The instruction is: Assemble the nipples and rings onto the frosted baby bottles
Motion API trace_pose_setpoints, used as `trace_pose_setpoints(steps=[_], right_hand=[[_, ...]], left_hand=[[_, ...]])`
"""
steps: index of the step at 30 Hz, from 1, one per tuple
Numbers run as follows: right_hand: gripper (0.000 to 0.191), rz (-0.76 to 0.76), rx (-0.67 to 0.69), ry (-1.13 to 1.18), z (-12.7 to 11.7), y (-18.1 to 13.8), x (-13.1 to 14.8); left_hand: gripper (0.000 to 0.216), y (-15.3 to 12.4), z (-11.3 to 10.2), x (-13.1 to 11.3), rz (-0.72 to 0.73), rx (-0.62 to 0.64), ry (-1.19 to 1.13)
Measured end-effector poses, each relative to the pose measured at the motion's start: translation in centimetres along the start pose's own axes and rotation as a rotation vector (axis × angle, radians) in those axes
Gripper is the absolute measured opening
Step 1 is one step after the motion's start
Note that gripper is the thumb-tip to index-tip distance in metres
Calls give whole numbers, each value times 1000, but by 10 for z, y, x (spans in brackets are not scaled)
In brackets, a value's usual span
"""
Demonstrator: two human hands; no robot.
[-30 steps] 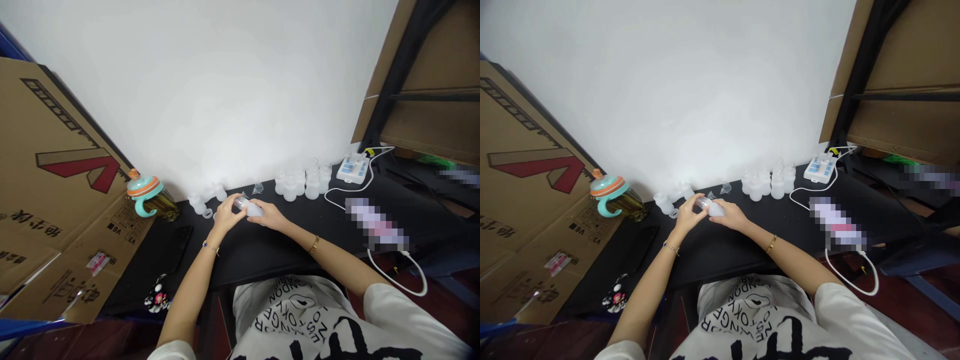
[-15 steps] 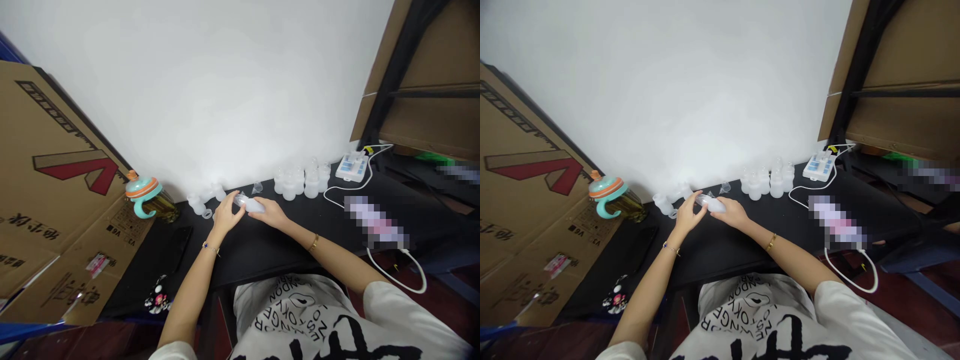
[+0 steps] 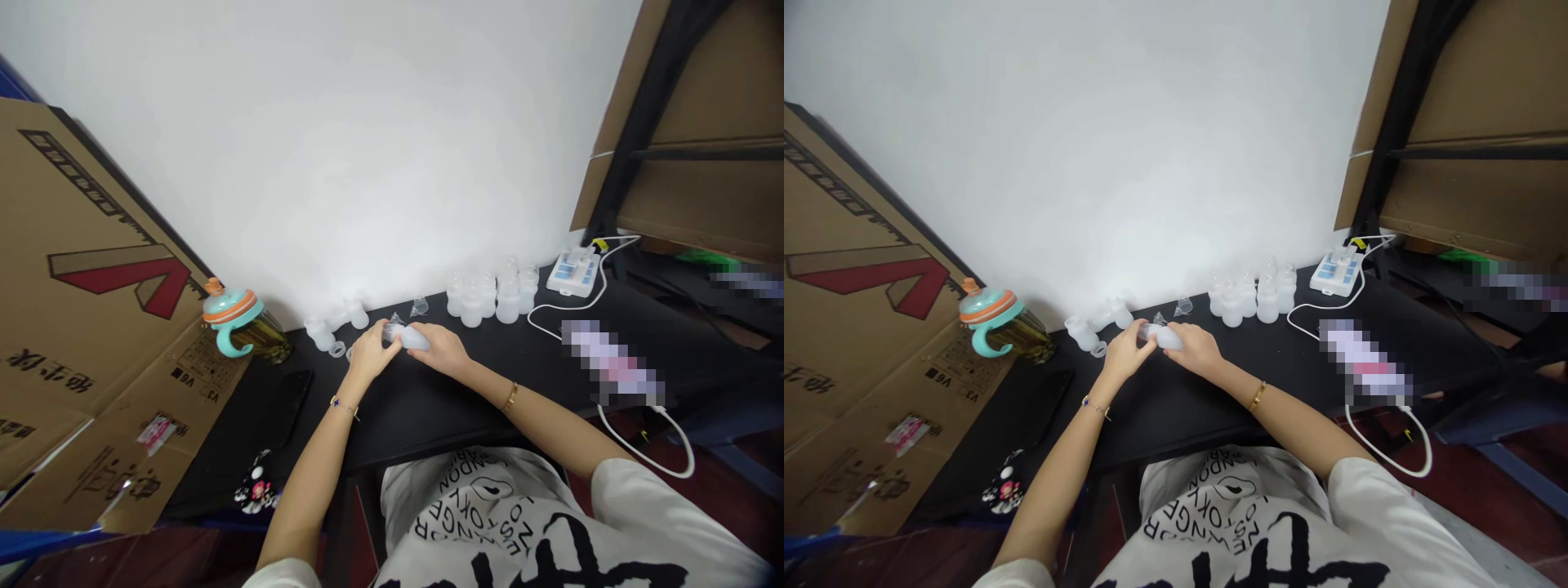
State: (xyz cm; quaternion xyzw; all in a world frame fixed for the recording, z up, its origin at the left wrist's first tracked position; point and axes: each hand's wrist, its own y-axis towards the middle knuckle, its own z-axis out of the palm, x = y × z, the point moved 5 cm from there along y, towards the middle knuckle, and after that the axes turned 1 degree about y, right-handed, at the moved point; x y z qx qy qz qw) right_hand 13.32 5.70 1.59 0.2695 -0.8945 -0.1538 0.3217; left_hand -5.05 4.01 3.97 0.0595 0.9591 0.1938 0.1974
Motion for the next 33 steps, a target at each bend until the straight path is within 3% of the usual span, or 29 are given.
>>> trace_pose_setpoints(steps=[7,11,13,16,19,21,26,33], right_hand=[[57,-5,-21,28,2,-1,1],[57,33,-49,230,-2,3,-1],[57,125,-31,425,-5,6,-6],[51,368,118,752,-1,9,-15],[48,437,180,843,1,10,-18],[46,376,83,722,-2,11,-20],[41,1,-173,341,-17,8,-5],[36,-187,-141,99,-20,2,10]], left_hand=[[43,0,0,-1,-1,-23,-16],[42,-1,-2,-1,5,-70,-60],[44,-1,-5,0,16,-114,-96],[49,-1,-8,1,35,-175,-138],[51,-1,-6,4,-1,-148,-134],[53,-1,-3,7,-34,-110,-119],[53,1,2,10,-16,-72,-116],[53,5,4,18,-62,-42,-221]])
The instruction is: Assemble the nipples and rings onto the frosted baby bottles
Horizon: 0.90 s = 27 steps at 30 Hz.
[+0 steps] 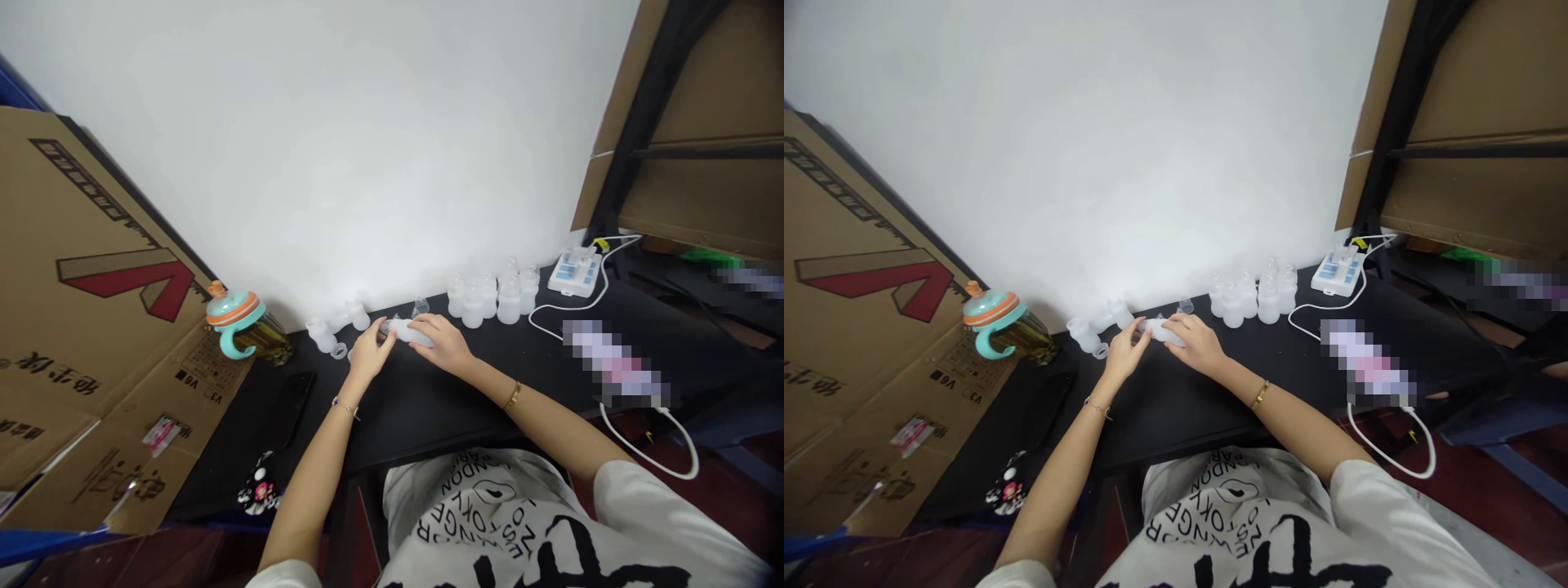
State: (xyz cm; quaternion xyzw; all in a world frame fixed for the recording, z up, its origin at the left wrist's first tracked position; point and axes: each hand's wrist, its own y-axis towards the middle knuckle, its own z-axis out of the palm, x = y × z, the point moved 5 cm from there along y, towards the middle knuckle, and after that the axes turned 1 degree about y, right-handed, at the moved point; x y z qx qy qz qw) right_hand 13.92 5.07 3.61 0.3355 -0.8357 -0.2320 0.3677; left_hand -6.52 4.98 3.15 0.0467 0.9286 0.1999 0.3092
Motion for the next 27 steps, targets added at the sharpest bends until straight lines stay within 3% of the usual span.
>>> trace_pose_setpoints(steps=[14,18,21,23,27], right_hand=[[35,-22,25,-14,1,-2,6],[48,63,44,66,6,-1,-2],[57,213,90,190,16,-1,-16],[59,308,112,265,21,-2,-24],[58,423,83,465,25,-1,-30]], left_hand=[[34,-2,-1,-14,-45,19,-140],[42,-1,0,-6,-39,-42,-122],[54,-1,-1,-1,1,-112,-107],[59,1,-1,2,14,-124,-214],[63,9,3,11,-98,-51,-736]])
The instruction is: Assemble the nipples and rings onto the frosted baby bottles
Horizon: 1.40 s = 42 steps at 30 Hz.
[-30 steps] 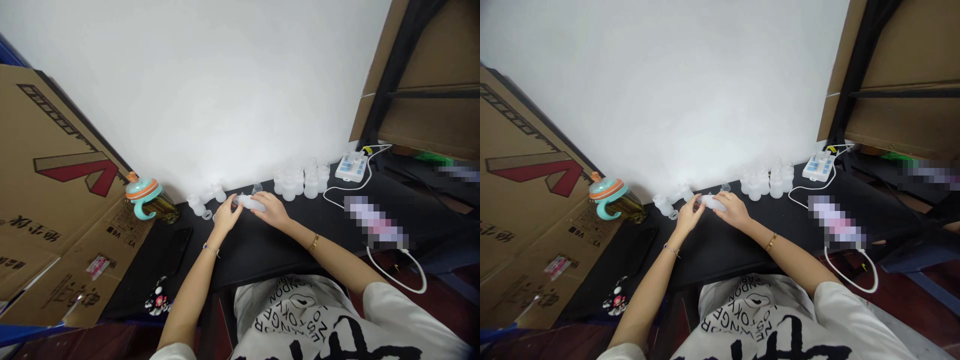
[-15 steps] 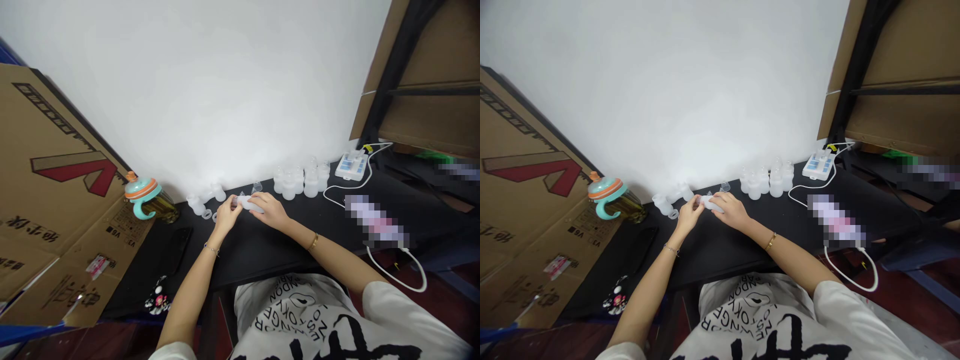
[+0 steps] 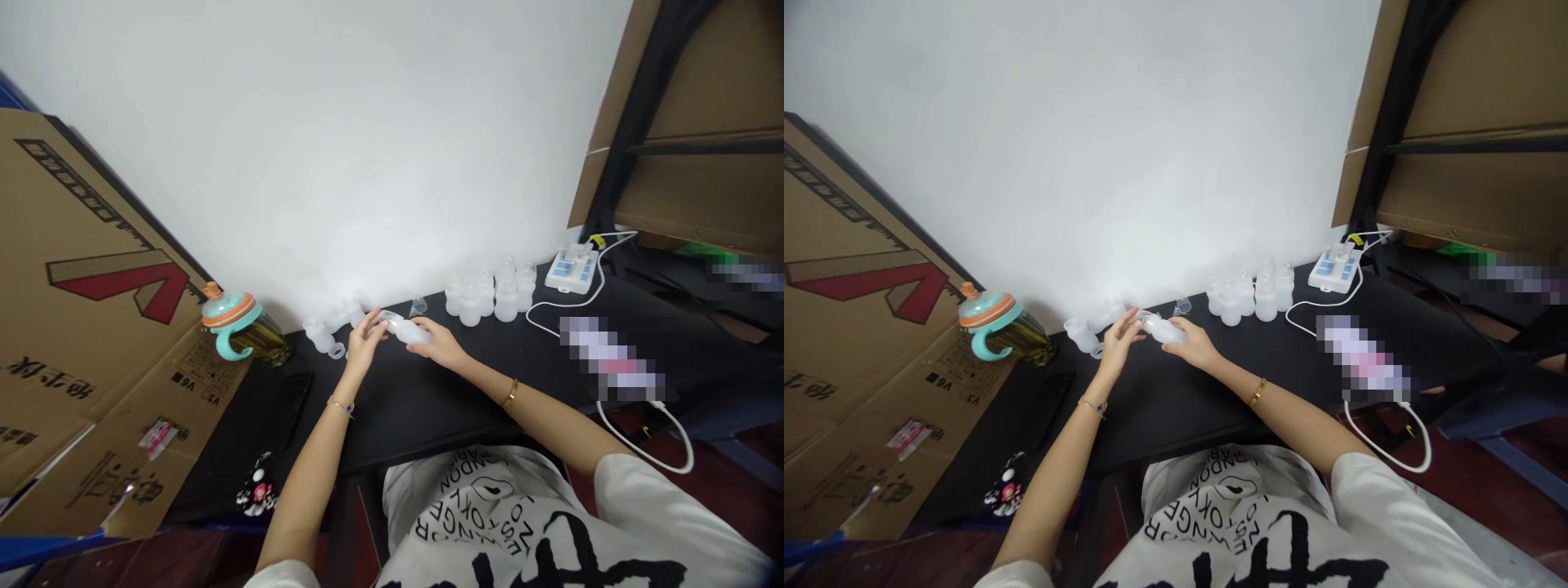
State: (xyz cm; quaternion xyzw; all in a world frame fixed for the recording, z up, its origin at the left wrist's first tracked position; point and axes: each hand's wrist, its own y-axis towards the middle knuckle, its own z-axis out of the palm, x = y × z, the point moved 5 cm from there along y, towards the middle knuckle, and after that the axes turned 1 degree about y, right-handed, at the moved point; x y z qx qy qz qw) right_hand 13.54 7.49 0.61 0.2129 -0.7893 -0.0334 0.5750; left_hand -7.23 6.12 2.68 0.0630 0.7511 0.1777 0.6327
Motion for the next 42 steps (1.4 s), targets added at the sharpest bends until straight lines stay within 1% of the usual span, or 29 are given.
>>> trace_pose_setpoints(steps=[2,4,8,10,12,15,16,17,18,19,20,22,24,25,27,30,33,37,42], right_hand=[[57,42,-8,123,0,0,1],[57,102,24,263,2,0,3],[56,295,189,509,12,-6,2],[54,319,226,521,14,-9,2],[55,242,174,403,12,-9,3],[66,-4,22,56,6,-11,10],[70,-82,-9,-39,5,-12,14],[72,-138,-24,-98,5,-13,17],[74,-163,-27,-113,5,-13,18],[74,-155,-23,-86,6,-13,19],[72,-115,-13,-28,6,-12,17],[62,37,39,135,8,-9,12],[49,207,151,291,14,-9,7],[43,263,217,351,17,-10,7],[36,338,278,446,18,-12,7],[33,400,293,572,18,-15,9],[32,419,298,613,17,-16,10],[34,407,310,525,19,-14,7],[43,408,344,392,26,-14,0]], left_hand=[[62,3,-1,3,-71,9,-159],[61,5,-2,5,-113,9,-221],[61,3,0,10,-164,17,-311],[60,2,2,12,-188,28,-334],[58,1,5,15,-217,47,-331],[59,-1,8,20,-274,62,-328],[61,-1,8,21,-292,57,-335],[62,-1,7,23,-304,49,-346],[63,0,7,23,-311,40,-359],[63,0,5,24,-311,33,-375],[62,1,4,24,-307,27,-392],[60,2,2,22,-292,20,-424],[58,3,1,20,-281,27,-445],[56,3,1,18,-278,35,-453],[51,3,2,16,-277,55,-467],[49,4,3,13,-260,80,-466],[46,4,3,12,-243,92,-453],[40,4,3,14,-268,71,-518],[37,1,8,13,-296,110,-597]])
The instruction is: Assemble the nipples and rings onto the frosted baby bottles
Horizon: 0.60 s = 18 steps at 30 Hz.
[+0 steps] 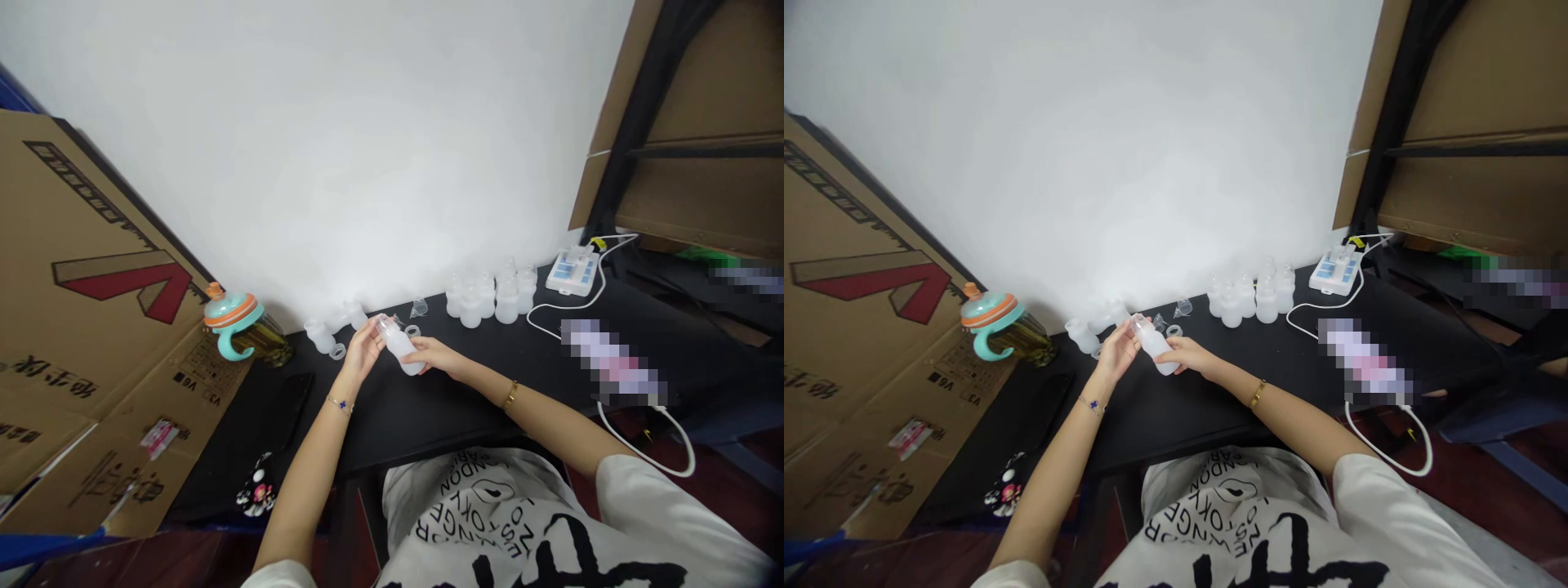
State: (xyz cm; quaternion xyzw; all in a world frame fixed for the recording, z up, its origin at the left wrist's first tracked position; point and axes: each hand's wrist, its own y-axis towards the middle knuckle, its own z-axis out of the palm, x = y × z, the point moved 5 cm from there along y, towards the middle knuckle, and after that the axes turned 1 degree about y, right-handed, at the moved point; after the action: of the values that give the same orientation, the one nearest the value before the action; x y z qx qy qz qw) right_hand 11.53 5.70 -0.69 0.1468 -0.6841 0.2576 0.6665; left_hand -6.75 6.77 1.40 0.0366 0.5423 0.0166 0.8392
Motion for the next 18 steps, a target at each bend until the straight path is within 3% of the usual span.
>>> trace_pose_setpoints(steps=[13,18], right_hand=[[45,-18,26,-25,4,-2,1],[45,-52,12,18,2,1,-1]], left_hand=[[37,1,-1,1,-20,4,8],[36,0,-1,2,-41,-51,20]])
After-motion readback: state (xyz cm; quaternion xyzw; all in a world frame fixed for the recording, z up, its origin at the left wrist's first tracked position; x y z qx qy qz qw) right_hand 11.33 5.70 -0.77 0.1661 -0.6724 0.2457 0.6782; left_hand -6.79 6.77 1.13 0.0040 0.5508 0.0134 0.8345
